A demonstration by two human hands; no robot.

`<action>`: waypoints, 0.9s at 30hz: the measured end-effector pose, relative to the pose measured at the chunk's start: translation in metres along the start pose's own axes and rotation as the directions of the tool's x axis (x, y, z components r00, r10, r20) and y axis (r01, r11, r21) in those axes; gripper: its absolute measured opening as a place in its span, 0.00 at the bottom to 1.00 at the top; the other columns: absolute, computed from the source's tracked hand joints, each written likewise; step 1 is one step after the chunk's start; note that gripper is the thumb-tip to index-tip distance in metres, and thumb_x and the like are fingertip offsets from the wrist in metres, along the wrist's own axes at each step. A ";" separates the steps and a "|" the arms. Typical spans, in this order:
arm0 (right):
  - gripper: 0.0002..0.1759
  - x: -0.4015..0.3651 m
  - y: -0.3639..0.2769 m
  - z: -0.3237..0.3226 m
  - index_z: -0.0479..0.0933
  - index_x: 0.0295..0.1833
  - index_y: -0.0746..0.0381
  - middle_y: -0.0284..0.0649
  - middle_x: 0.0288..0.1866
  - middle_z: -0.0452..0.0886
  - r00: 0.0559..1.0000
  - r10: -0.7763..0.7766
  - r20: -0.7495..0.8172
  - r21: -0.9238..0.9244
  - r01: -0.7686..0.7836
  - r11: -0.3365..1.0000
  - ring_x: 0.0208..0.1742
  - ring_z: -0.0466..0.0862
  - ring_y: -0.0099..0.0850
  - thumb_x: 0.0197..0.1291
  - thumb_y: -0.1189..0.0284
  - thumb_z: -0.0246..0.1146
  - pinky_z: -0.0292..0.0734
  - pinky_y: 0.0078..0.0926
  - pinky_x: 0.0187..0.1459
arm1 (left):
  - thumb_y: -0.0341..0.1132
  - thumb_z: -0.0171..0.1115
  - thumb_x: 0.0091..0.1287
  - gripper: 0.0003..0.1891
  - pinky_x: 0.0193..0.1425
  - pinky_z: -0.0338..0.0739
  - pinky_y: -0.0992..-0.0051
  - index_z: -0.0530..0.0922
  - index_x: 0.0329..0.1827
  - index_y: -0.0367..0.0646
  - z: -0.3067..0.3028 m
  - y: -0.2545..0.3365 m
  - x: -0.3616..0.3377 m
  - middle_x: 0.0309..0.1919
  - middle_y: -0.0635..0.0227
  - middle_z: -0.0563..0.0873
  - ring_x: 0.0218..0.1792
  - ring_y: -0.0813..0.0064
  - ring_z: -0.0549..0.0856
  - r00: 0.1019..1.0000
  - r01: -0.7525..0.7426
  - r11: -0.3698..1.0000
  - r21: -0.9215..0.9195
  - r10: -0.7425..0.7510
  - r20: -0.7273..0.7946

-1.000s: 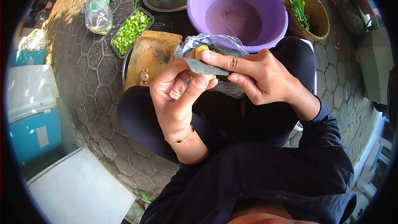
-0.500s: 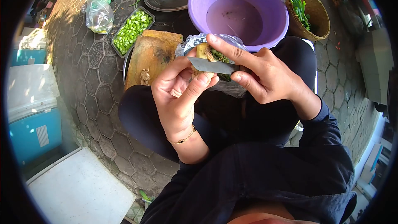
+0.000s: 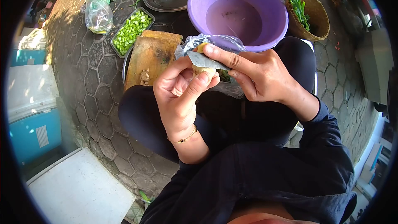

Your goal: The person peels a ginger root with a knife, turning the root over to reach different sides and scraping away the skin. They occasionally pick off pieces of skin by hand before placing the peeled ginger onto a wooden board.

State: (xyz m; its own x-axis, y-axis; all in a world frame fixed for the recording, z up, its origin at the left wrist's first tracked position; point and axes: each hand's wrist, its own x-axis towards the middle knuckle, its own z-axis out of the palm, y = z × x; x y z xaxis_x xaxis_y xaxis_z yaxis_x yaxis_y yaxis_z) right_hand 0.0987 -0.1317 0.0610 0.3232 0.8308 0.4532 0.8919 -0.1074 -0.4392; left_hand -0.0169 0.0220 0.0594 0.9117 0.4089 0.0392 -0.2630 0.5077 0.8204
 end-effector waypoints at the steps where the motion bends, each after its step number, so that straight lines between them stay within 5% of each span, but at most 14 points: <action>1: 0.37 0.000 0.000 0.001 0.63 0.72 0.45 0.32 0.15 0.70 1.000 -0.011 -0.026 -0.018 0.011 1.000 0.13 0.74 0.28 0.55 0.75 0.61 0.67 0.25 0.14 | 0.20 0.62 0.61 0.15 0.45 0.86 0.73 0.76 0.51 0.28 -0.001 -0.001 0.000 0.40 0.56 0.84 0.40 0.72 0.85 1.000 -0.011 1.000 -0.002 0.011 0.005; 8: 0.35 0.004 0.002 -0.004 0.65 0.71 0.47 0.39 0.21 0.78 0.994 0.058 -0.088 -0.038 -0.062 0.997 0.15 0.76 0.32 0.56 0.77 0.61 0.72 0.26 0.17 | 0.21 0.62 0.62 0.19 0.45 0.86 0.73 0.74 0.57 0.28 0.004 -0.003 -0.001 0.43 0.54 0.84 0.42 0.71 0.85 0.997 0.046 0.990 -0.133 -0.037 0.071; 10: 0.31 0.007 0.003 0.001 0.65 0.71 0.52 0.46 0.31 0.83 0.980 0.073 -0.187 0.287 -0.016 0.958 0.17 0.78 0.36 0.60 0.77 0.58 0.75 0.26 0.22 | 0.23 0.62 0.63 0.20 0.45 0.86 0.73 0.73 0.58 0.28 0.003 -0.003 -0.001 0.43 0.55 0.84 0.41 0.72 0.85 0.997 0.022 0.993 -0.117 -0.013 0.076; 12: 0.28 0.008 0.001 -0.010 0.62 0.72 0.57 0.50 0.41 0.84 0.987 0.073 -0.142 0.322 -0.024 0.947 0.20 0.80 0.39 0.66 0.74 0.53 0.77 0.29 0.28 | 0.23 0.61 0.64 0.20 0.45 0.86 0.73 0.72 0.59 0.28 0.003 -0.001 -0.001 0.44 0.54 0.83 0.41 0.71 0.86 0.998 0.018 0.995 -0.098 -0.012 0.066; 14: 0.29 0.006 -0.005 -0.020 0.58 0.73 0.58 0.51 0.39 0.83 0.962 0.258 0.092 0.554 -0.265 0.790 0.21 0.81 0.39 0.68 0.69 0.51 0.78 0.30 0.30 | 0.24 0.60 0.64 0.21 0.45 0.86 0.73 0.71 0.60 0.28 0.003 -0.001 -0.001 0.44 0.54 0.83 0.41 0.71 0.86 0.998 0.016 0.997 -0.082 -0.011 0.058; 16: 0.31 0.005 -0.001 -0.017 0.55 0.74 0.59 0.50 0.37 0.83 0.977 0.194 0.087 0.543 -0.210 0.813 0.21 0.81 0.39 0.68 0.65 0.51 0.78 0.31 0.31 | 0.24 0.58 0.65 0.22 0.45 0.86 0.73 0.69 0.62 0.28 -0.001 -0.001 0.000 0.45 0.53 0.82 0.41 0.70 0.86 0.998 0.015 0.996 -0.091 -0.010 0.057; 18: 0.33 0.001 0.005 -0.012 0.57 0.73 0.67 0.53 0.56 0.78 0.991 0.074 0.112 0.486 -0.119 0.866 0.36 0.86 0.39 0.68 0.60 0.48 0.78 0.30 0.42 | 0.25 0.56 0.66 0.22 0.45 0.86 0.72 0.68 0.63 0.28 -0.004 -0.002 0.000 0.47 0.51 0.82 0.41 0.68 0.86 0.999 0.022 0.995 -0.097 -0.017 0.052; 19: 0.35 0.001 0.007 -0.010 0.56 0.73 0.67 0.52 0.56 0.79 0.994 0.050 0.093 0.505 -0.091 0.858 0.30 0.85 0.37 0.68 0.57 0.49 0.79 0.29 0.38 | 0.25 0.55 0.67 0.22 0.45 0.86 0.71 0.68 0.63 0.28 -0.004 -0.001 0.001 0.47 0.51 0.82 0.41 0.68 0.86 0.999 0.018 0.995 -0.099 -0.013 0.047; 25: 0.32 0.003 0.000 -0.022 0.59 0.73 0.64 0.50 0.56 0.79 0.938 0.124 0.325 0.452 -0.269 0.851 0.32 0.86 0.42 0.67 0.59 0.50 0.80 0.31 0.37 | 0.25 0.53 0.68 0.21 0.46 0.87 0.70 0.67 0.64 0.28 0.001 0.000 0.002 0.49 0.50 0.82 0.42 0.66 0.86 1.000 0.003 0.996 -0.089 -0.002 0.015; 27: 0.31 0.002 0.002 -0.020 0.59 0.72 0.62 0.50 0.56 0.79 0.952 0.104 0.289 0.429 -0.225 0.875 0.30 0.85 0.43 0.67 0.60 0.50 0.80 0.31 0.36 | 0.25 0.54 0.68 0.21 0.45 0.87 0.70 0.68 0.63 0.28 -0.004 -0.002 0.002 0.49 0.50 0.82 0.42 0.66 0.86 0.998 -0.002 0.997 -0.079 0.006 0.057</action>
State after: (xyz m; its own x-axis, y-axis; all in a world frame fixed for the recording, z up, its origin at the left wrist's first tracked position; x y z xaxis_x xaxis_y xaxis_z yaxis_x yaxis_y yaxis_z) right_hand 0.1069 -0.1411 0.0763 0.3090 0.9372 0.1619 0.5717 -0.0470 -0.8191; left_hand -0.0154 0.0249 0.0557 0.9265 0.3684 0.0764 -0.2886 0.5656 0.7725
